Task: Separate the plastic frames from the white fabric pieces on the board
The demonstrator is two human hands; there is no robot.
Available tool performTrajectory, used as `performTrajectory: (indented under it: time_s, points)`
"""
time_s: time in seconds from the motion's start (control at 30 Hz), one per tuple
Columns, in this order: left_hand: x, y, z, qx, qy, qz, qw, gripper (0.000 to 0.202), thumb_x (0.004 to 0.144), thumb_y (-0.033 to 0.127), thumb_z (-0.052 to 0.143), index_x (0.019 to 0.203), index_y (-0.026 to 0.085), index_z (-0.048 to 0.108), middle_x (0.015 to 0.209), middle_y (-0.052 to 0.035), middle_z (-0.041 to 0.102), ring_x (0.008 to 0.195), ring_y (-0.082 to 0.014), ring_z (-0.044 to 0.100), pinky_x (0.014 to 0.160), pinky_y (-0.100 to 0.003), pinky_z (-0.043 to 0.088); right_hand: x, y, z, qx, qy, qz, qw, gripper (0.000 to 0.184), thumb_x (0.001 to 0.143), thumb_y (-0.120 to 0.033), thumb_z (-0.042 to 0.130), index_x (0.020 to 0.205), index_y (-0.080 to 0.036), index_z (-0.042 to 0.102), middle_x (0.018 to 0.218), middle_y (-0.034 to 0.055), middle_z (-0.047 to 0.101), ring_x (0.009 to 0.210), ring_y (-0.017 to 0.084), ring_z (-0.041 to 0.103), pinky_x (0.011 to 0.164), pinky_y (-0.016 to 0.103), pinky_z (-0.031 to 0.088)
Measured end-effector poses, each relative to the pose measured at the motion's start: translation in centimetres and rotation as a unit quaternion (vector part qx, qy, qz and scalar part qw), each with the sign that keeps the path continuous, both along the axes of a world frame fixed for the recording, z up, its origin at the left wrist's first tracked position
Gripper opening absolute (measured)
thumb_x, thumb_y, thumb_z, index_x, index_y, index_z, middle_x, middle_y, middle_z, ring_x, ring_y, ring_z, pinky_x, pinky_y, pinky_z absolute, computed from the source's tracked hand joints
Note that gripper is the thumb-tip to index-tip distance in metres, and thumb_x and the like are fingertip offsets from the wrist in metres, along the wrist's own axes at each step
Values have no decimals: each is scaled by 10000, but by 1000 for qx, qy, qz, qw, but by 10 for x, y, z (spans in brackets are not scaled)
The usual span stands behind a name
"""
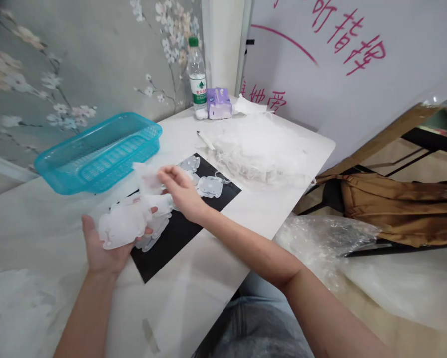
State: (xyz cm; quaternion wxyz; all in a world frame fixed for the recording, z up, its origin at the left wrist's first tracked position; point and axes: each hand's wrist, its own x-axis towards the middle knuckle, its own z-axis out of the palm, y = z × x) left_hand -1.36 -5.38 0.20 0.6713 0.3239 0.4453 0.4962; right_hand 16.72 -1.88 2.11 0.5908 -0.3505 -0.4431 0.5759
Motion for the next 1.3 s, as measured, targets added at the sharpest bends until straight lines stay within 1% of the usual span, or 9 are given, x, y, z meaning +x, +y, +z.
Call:
performTrajectory:
  time_s: [0.07, 0.13, 0.23, 0.4, 0.5, 0.6, 0.8, 1.17, 1.3]
  points:
    - [0, 0, -1, 5, -14, 27, 1000, 798, 679, 777, 563, 1185, 166, 650, 842, -97, 734, 574, -220, 656, 410, -251, 470, -1, -6, 3, 157, -117, 96, 976, 150, 875, -362, 548, 829, -219, 535, 969, 33, 654, 939, 137, 584, 786, 261, 494]
    - [0, 1, -2, -3, -31, 66, 997, 701, 793, 713, 482, 1227, 181, 625, 788, -64, 727, 561, -208, 645, 400, -255, 473, -3, -10, 3, 265, -214, 163, 926, 130, 912, -314, 515, 853, -211, 567, 1090, 74, 667, 1080, 159, 566, 859, 287, 483]
    - [0, 2, -1, -28, -39, 81, 996, 733, 863, 694, 338, 1303, 155, 569, 804, -91, 727, 586, -242, 657, 368, -273, 449, -2, -7, -2, 324, -282, 111, 896, 161, 952, -246, 432, 910, -193, 577, 1119, 91, 673, 1103, 155, 575, 944, 315, 449]
    - [-1, 1, 1, -6, -26, 30, 999, 898, 742, 793, 430, 1287, 93, 572, 1036, -195, 709, 751, -332, 693, 383, -284, 447, 4, 7, -12, 226, -478, -15, 849, 155, 926, -207, 466, 978, -134, 593, 1068, 119, 667, 1048, 218, 561, 968, 386, 414]
    - [-1, 1, 2, 3, -25, 21, 999, 942, 635, 813, 544, 1225, 81, 609, 947, -212, 723, 624, -299, 683, 369, -269, 426, 5, 10, -18, 136, -609, 17, 781, 306, 860, -276, 598, 1103, -89, 592, 1207, 166, 605, 1142, 294, 489, 976, 443, 398]
    - [-1, 1, 2, 18, -27, -7, 999, 975, 555, 835, 596, 1189, 95, 632, 919, -209, 729, 546, -275, 663, 381, -287, 447, 3, 11, -21, 127, -657, 60, 741, 335, 862, -295, 602, 1122, -83, 601, 1235, 164, 588, 1174, 308, 459, 977, 444, 388]
    - [-1, 1, 3, 25, -12, -26, 999, 1021, 549, 843, 596, 1245, 94, 595, 910, -218, 729, 504, -269, 655, 366, -275, 431, 2, 13, -17, 107, -659, 58, 742, 246, 899, -104, 421, 1005, -109, 643, 1112, 112, 649, 1095, 263, 503, 910, 383, 415]
    - [-3, 1, 3, 26, -6, -28, 999, 1044, 558, 853, 578, 1274, 92, 569, 928, -219, 728, 530, -276, 665, 408, -275, 433, 2, 12, -20, 118, -652, 44, 748, 192, 895, -121, 446, 958, -119, 627, 1119, 130, 632, 1092, 266, 503, 917, 381, 412]
    - [-2, 0, 5, 16, -3, -18, 1000, 1018, 561, 847, 581, 1263, 110, 583, 952, -206, 729, 526, -254, 659, 425, -273, 445, 3, 11, -15, 107, -614, -8, 782, 185, 932, -160, 417, 1031, -134, 571, 1081, 120, 649, 1060, 249, 541, 921, 382, 409]
